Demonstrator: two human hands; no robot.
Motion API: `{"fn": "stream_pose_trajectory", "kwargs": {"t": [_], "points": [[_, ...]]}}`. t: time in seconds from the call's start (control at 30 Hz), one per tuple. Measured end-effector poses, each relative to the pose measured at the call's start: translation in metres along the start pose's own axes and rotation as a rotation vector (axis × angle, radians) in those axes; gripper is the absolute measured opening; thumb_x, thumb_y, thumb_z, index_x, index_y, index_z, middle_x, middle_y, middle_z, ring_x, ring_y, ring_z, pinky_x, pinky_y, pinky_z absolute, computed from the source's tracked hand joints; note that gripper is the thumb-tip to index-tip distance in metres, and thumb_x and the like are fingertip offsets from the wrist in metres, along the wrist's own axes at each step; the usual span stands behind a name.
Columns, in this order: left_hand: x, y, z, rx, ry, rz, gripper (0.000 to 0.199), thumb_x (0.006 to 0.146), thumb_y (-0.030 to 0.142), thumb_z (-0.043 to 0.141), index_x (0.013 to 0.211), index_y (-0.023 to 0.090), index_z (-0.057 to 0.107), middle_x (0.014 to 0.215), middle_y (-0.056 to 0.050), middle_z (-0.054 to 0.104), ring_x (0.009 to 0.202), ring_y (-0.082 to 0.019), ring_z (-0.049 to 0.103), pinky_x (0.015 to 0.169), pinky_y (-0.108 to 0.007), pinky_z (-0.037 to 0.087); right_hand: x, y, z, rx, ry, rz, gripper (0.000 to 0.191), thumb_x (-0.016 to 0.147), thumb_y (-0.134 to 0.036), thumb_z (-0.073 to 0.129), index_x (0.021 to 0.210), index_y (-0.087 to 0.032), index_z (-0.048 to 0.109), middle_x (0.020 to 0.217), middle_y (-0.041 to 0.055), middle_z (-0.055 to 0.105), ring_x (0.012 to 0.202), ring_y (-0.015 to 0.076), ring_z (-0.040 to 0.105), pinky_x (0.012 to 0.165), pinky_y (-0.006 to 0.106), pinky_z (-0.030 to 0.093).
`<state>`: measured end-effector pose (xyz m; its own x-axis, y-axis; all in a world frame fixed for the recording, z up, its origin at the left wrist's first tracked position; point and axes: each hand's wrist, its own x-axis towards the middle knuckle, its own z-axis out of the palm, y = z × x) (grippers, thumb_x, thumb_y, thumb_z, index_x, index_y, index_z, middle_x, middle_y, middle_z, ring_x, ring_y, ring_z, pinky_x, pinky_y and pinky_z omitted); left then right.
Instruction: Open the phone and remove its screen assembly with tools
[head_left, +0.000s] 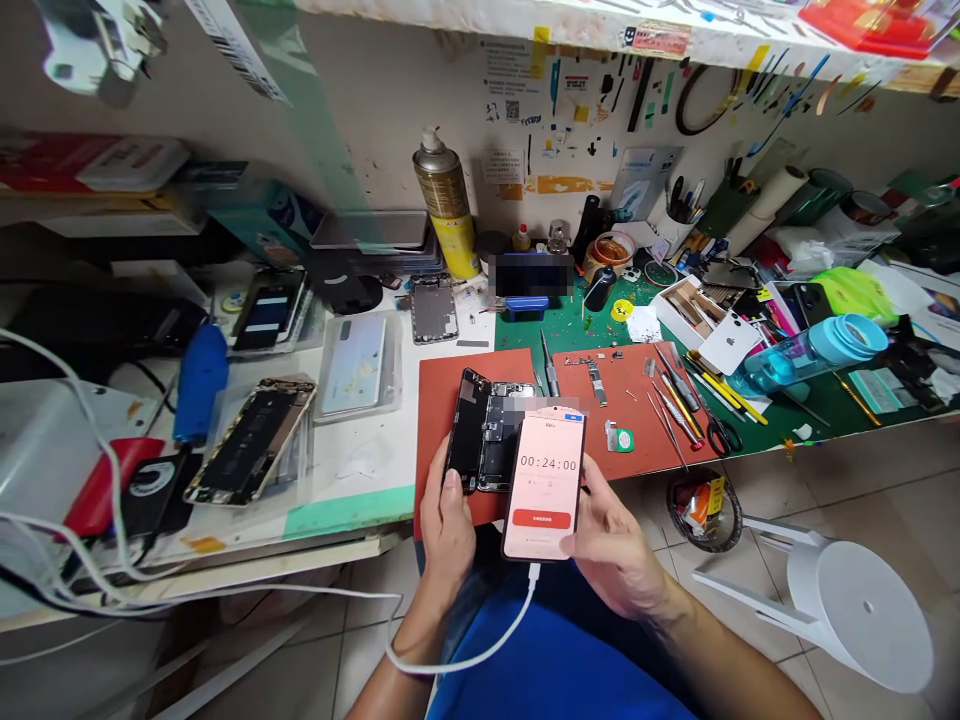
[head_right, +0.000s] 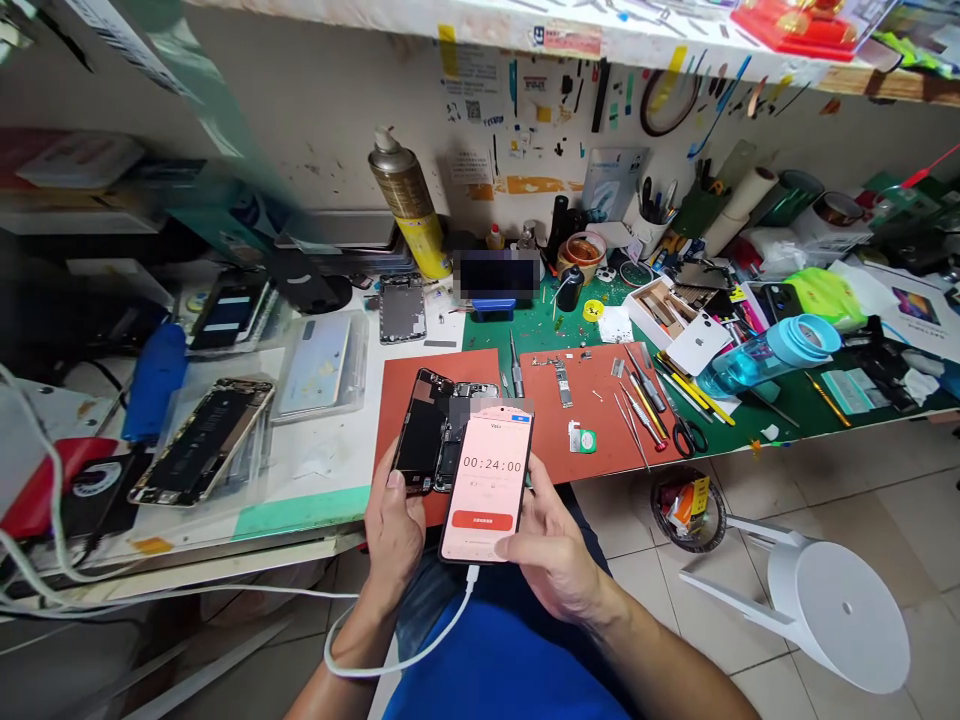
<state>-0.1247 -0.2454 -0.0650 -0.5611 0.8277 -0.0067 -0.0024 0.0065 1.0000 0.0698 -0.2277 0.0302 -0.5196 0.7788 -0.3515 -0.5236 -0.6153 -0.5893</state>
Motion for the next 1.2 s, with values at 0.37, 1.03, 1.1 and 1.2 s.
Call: {"fn": "stream_pose_trajectory", "kwargs": {"t": [0.37,1.03,1.1,1.2], "points": [[-0.001,0.002,-0.001,0.034,-0.004,0.007,0.064,0.106,0.061,0.048,0.159,0.024,0.051,0.157,-0.012,0.06,0.146,-0.032,0.055,0.126,-0.049,0.041,0.002,-0.001,-0.002,-0.067,-0.012,-0.017,0.101,0.066,-0.006,0.088,0.151,-0.035,0.043,0.135,0.0054,0.072,0.12,0.0304,0.073,0.101,0.046,0.058],[-0.001,0.002,0.001,-0.029,-0.019,0.019,0.064,0.105,0.061,0.051,0.158,0.025,0.052,0.158,-0.013,0.059,0.148,-0.032,0.054,0.126,-0.049,0.04,0.006,0.01,-0.007,-0.003,-0.024,-0.013,0.126,0.062,0.001,0.091,0.162,-0.037,0.023,0.152,0.0096,0.063,0.137,0.0317,0.064,0.11,0.051,0.055],[-0.001,0.002,0.001,-0.026,-0.013,0.023,0.064,0.105,0.061,0.052,0.158,0.024,0.053,0.158,-0.013,0.059,0.15,-0.032,0.052,0.127,-0.049,0.04,0.006,0.009,-0.006,-0.015,-0.025,-0.024,0.123,0.066,-0.002,0.091,0.162,-0.036,0.023,0.151,0.0105,0.064,0.134,0.0315,0.066,0.109,0.051,0.055],[-0.001,0.001,0.001,-0.02,-0.008,0.025,0.064,0.105,0.06,0.051,0.158,0.024,0.053,0.158,-0.013,0.059,0.149,-0.032,0.053,0.127,-0.05,0.04,0.006,0.008,-0.006,-0.027,-0.011,-0.032,0.113,0.074,-0.008,0.091,0.161,-0.035,0.026,0.149,0.0099,0.066,0.13,0.0298,0.069,0.109,0.051,0.055]]}}
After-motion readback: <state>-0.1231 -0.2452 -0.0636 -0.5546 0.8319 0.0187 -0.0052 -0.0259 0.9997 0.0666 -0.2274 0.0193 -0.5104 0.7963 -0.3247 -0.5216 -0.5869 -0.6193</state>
